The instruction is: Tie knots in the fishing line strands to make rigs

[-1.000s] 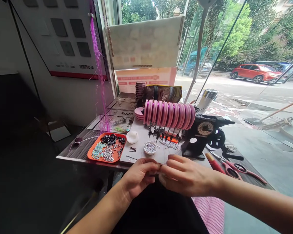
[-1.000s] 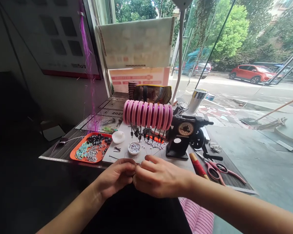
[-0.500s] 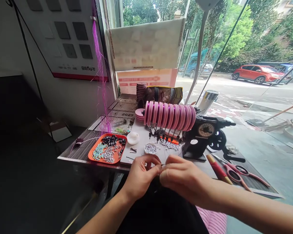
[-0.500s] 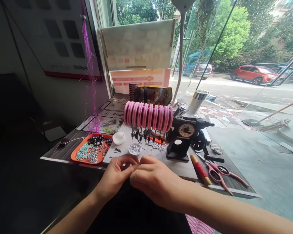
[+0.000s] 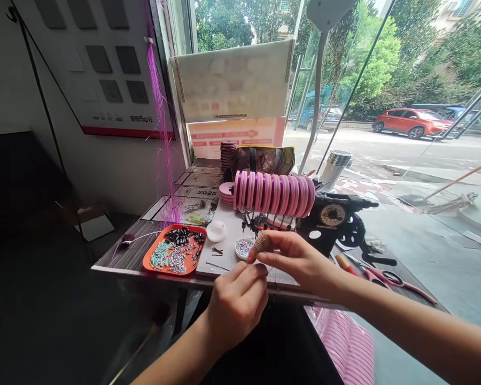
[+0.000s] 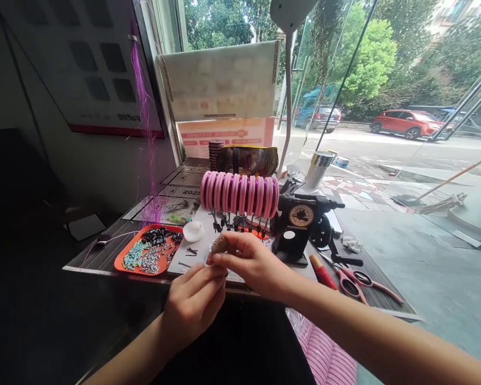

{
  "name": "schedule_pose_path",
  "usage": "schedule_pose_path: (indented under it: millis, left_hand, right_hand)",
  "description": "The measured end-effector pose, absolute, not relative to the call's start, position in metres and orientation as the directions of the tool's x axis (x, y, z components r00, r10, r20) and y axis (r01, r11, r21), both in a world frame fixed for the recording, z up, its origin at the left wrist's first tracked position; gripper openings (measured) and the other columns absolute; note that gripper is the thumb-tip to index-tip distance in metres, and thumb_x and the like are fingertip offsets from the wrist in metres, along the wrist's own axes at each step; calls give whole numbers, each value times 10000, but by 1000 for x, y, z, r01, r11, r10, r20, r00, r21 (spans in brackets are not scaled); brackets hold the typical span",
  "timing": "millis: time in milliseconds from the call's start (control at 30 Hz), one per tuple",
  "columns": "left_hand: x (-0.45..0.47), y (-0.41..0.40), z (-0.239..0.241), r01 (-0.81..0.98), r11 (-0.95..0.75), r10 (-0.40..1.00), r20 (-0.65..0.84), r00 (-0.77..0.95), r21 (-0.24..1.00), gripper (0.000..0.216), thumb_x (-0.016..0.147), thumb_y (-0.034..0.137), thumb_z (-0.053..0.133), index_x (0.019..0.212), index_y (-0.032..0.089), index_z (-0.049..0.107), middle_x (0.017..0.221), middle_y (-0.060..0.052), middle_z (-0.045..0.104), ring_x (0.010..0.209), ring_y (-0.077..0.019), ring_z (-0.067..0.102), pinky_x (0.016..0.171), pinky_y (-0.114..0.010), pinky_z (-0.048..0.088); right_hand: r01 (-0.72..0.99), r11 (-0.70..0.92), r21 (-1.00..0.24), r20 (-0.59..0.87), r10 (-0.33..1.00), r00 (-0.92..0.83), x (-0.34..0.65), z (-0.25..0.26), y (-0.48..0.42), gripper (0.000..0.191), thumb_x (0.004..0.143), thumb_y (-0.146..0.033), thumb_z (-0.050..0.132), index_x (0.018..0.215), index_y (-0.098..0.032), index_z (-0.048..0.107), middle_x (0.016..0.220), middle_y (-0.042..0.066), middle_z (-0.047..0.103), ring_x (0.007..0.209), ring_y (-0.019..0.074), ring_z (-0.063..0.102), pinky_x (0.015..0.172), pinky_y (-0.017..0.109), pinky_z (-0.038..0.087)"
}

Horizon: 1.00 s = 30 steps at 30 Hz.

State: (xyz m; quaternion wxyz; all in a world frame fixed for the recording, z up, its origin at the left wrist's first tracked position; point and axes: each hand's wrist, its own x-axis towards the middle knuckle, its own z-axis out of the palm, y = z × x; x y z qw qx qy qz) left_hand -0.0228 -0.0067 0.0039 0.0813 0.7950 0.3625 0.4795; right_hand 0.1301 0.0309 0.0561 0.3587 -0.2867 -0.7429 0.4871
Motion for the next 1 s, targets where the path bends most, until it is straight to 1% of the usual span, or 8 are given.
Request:
schedule_pose_path:
  millis: [67,100,200,300,400,667,833,1000]
  left_hand:
    - [-23,-4,12,175,-397,914,371,164,901,121,703,111,598,650,192,671,725,-44,656,676,-157,568,623,-251,451]
    - [-23,-2,14,-29,-128,978,131,162,991,99,660,111,627,587,175,649,648,-23,613,598,-122,527,537,-214,414]
    - [-23,5,15,-355,429,886,-310,345,831,123,559,99,644,485,138,553,454,66,388,399,-24,278,359,-146,204]
    - [-23,9,9,-403,546,825,-388,411,735,180,547,94,622,472,143,465,435,107,275,377,3,180,338,-108,145]
    - [-23,9,6,-447,608,788,-429,441,656,186,564,65,608,496,139,452,447,102,296,365,13,203,323,-84,155]
    - [-22,7,11,-534,610,792,-428,435,585,214,577,33,604,490,140,441,418,105,315,348,16,226,301,-69,182]
    - [-22,5,12,-533,609,793,-434,428,587,200,548,21,618,486,130,462,410,102,339,351,17,232,299,-73,175]
    - [-21,5,12,-522,607,794,-446,413,599,175,540,19,620,482,117,487,417,97,354,359,18,255,307,-74,181]
  right_hand:
    - [216,626,-749,401,688,-605,136,56,26,162,882,-286,496,817,-148,550,773,34,572,680,123,502,619,246,437]
    - [273,769,-578,471,588,-658,139,55,24,131,886,-227,474,817,-151,555,783,42,574,669,123,485,595,244,420]
    - [288,957,15,510,241,-826,145,44,17,193,877,-127,439,740,-159,573,756,44,575,617,130,433,527,266,343]
    - [274,909,313,494,91,-865,145,31,14,218,874,-109,451,712,-152,591,753,38,584,580,129,407,516,296,313]
    - [257,892,371,503,39,-863,142,23,13,236,867,-89,437,711,-139,607,769,48,582,602,136,421,545,308,332]
    - [289,940,180,462,178,-869,145,25,16,242,894,-117,430,700,-150,570,731,33,546,633,145,415,565,286,366]
    - [222,947,234,498,80,-863,145,21,19,264,887,-85,397,692,-157,559,659,7,509,603,138,388,748,332,423]
    - [289,933,215,453,167,-876,149,18,17,286,911,-124,368,693,-168,548,660,9,490,561,133,386,477,264,348]
